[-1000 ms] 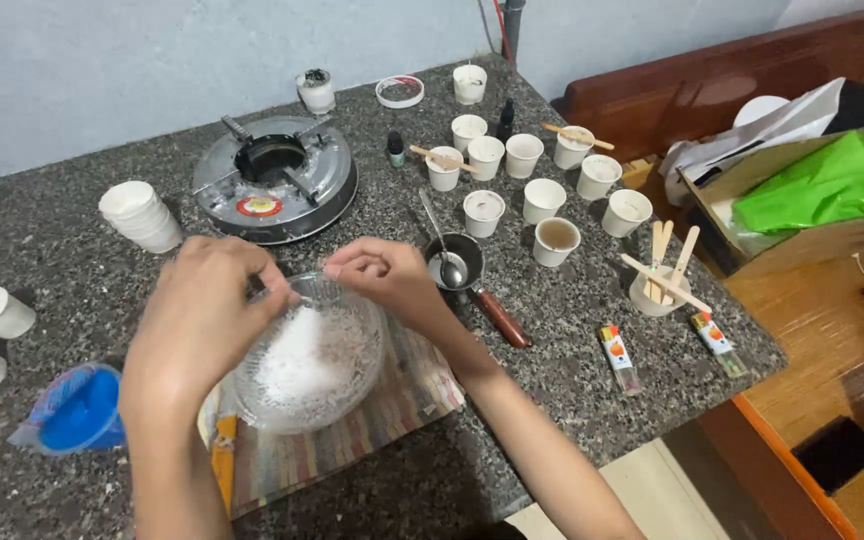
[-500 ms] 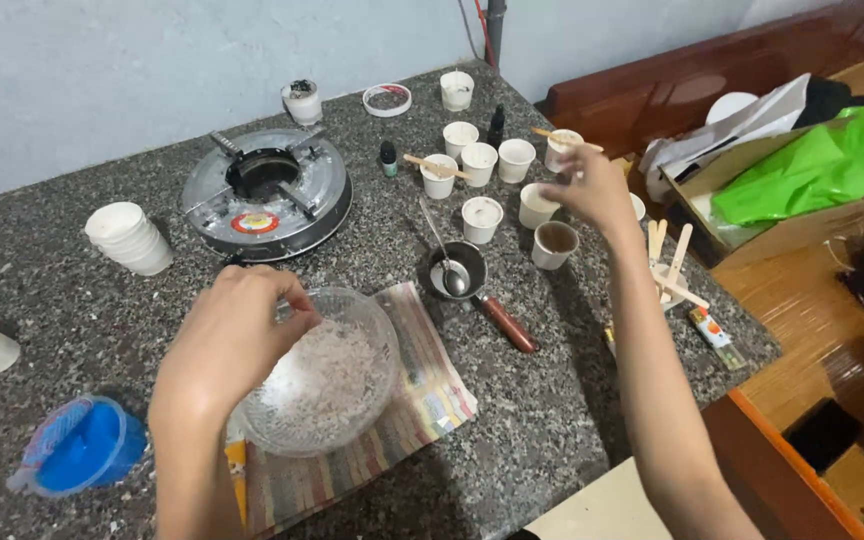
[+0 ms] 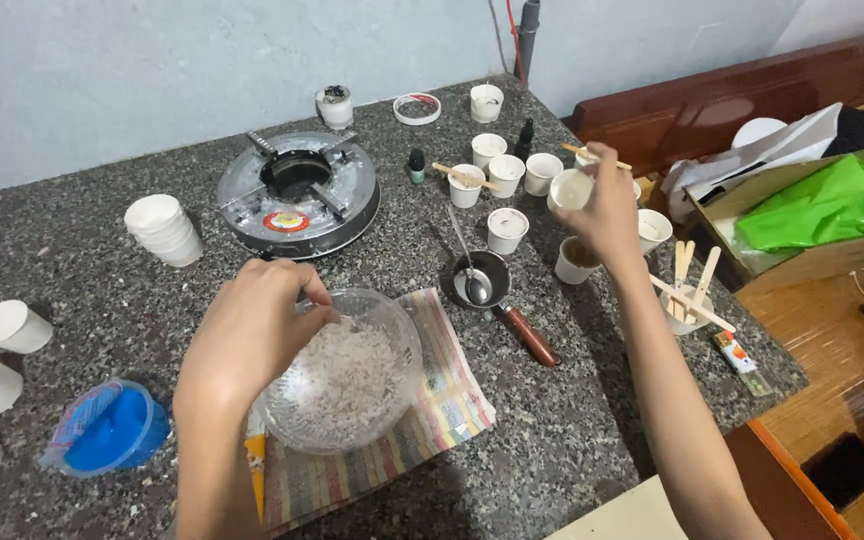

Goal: Scooping white powder from a bowl into a small melting pot using a spoon after breaking it up with a spatula

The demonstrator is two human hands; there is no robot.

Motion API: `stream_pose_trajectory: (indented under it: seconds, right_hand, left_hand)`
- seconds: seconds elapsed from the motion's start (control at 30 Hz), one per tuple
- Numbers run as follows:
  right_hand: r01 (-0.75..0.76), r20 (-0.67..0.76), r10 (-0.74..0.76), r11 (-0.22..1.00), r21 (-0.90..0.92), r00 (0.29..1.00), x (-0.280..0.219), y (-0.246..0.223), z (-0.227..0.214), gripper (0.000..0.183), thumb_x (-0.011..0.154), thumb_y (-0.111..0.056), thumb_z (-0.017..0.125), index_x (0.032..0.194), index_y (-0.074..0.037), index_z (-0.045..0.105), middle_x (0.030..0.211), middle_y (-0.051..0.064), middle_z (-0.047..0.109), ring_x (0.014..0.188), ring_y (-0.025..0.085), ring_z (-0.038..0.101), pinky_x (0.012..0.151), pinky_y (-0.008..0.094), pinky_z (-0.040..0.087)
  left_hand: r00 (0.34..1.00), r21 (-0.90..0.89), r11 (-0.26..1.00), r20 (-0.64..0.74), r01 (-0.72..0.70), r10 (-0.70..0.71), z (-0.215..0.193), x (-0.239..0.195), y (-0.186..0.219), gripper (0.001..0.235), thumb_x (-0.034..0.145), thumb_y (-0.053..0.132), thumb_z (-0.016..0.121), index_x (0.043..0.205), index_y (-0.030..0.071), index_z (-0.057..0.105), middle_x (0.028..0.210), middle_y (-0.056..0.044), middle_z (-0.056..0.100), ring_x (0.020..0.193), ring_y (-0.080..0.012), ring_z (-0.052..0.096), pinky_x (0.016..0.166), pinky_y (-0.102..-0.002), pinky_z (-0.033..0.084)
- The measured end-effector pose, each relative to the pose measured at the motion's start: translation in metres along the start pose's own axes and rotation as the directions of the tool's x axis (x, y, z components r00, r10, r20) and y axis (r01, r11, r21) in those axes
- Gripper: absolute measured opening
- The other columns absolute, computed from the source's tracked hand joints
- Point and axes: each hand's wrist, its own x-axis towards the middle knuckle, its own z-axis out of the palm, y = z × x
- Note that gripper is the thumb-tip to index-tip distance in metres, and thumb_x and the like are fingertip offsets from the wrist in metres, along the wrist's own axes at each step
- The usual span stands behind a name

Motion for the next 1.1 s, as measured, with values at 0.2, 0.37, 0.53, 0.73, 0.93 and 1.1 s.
stream_pose_trajectory:
  seconds: [0.2,0.37,0.53,0.73,0.93,1.1]
  right_hand:
    - [0.197,-0.128,-0.172,0.954,0.224,0.977,-0.041,-0.073,-0.032,0.088,0.074,0.012,0.080,0.149,-0.005,0.037,0.123,0.020,0.065,0.120,0.042,0.058,0.102,0.056,0.045]
    - [0.197,-0.055,-0.190,0.895,0.399,0.980,-0.081,-0.108,-0.037,0.101,0.066,0.015,0.081,0.152,-0.002,0.030,0.122,0.026,0.065,0.113,0.047,0.063,0.097,0.057,0.050]
    - [0.183,0.043,-0.226,0.872,0.454,0.973,-0.111,-0.123,-0.027,0.093,0.073,-0.008,0.083,0.149,-0.010,0.029,0.136,0.021,0.058,0.118,0.029,0.065,0.095,0.038,0.053]
    - [0.283,0.066,-0.349,0.845,0.454,0.935,-0.123,-0.150,-0.025,0.087,0.073,-0.003,0.081,0.144,-0.005,0.032,0.128,0.020,0.067,0.119,0.027,0.068,0.100,0.033,0.052]
    - [0.048,0.230,-0.159,0.905,0.423,0.960,-0.127,-0.163,-0.028,0.093,0.067,-0.018,0.086,0.147,-0.015,0.038,0.126,0.004,0.074,0.094,0.031,0.070,0.072,0.045,0.049]
    - [0.059,0.217,-0.162,0.908,0.415,0.963,-0.131,-0.166,-0.029,0.093,0.066,-0.018,0.086,0.146,-0.017,0.038,0.125,0.004,0.075,0.091,0.035,0.069,0.069,0.045,0.047]
  left_hand:
    - [0.996,0.034,0.997,-0.062,-0.063,0.065,-0.002,-0.002,0.008,0.009,0.084,0.025,0.073,0.084,0.016,0.076,0.090,-0.009,0.075,0.109,-0.0349,0.065,0.096,-0.050,0.051]
    - [0.909,-0.078,0.945,-0.310,-0.317,0.279,0.009,0.005,0.020,0.008,0.084,0.022,0.076,0.081,0.016,0.073,0.088,-0.011,0.075,0.104,-0.0378,0.066,0.092,-0.050,0.051]
    - [0.482,0.088,0.725,-0.691,-0.683,0.538,0.022,-0.011,0.054,0.015,0.092,0.012,0.078,0.092,0.002,0.067,0.098,-0.013,0.075,0.100,-0.0250,0.070,0.101,-0.043,0.055]
    - [0.555,0.122,0.790,-0.648,-0.600,0.522,0.045,-0.003,0.072,0.029,0.075,0.019,0.088,0.085,0.011,0.061,0.101,-0.001,0.064,0.106,-0.0258,0.055,0.084,-0.038,0.042]
    - [0.543,0.204,0.808,-0.648,-0.553,0.535,0.076,0.021,0.060,0.033,0.066,0.022,0.090,0.075,0.014,0.060,0.089,0.000,0.062,0.104,-0.0252,0.058,0.086,-0.038,0.045]
    - [0.571,0.254,0.829,-0.623,-0.499,0.535,0.087,0.026,0.061,0.034,0.063,0.031,0.089,0.070,0.012,0.062,0.084,-0.003,0.059,0.099,-0.0264,0.058,0.085,-0.038,0.045]
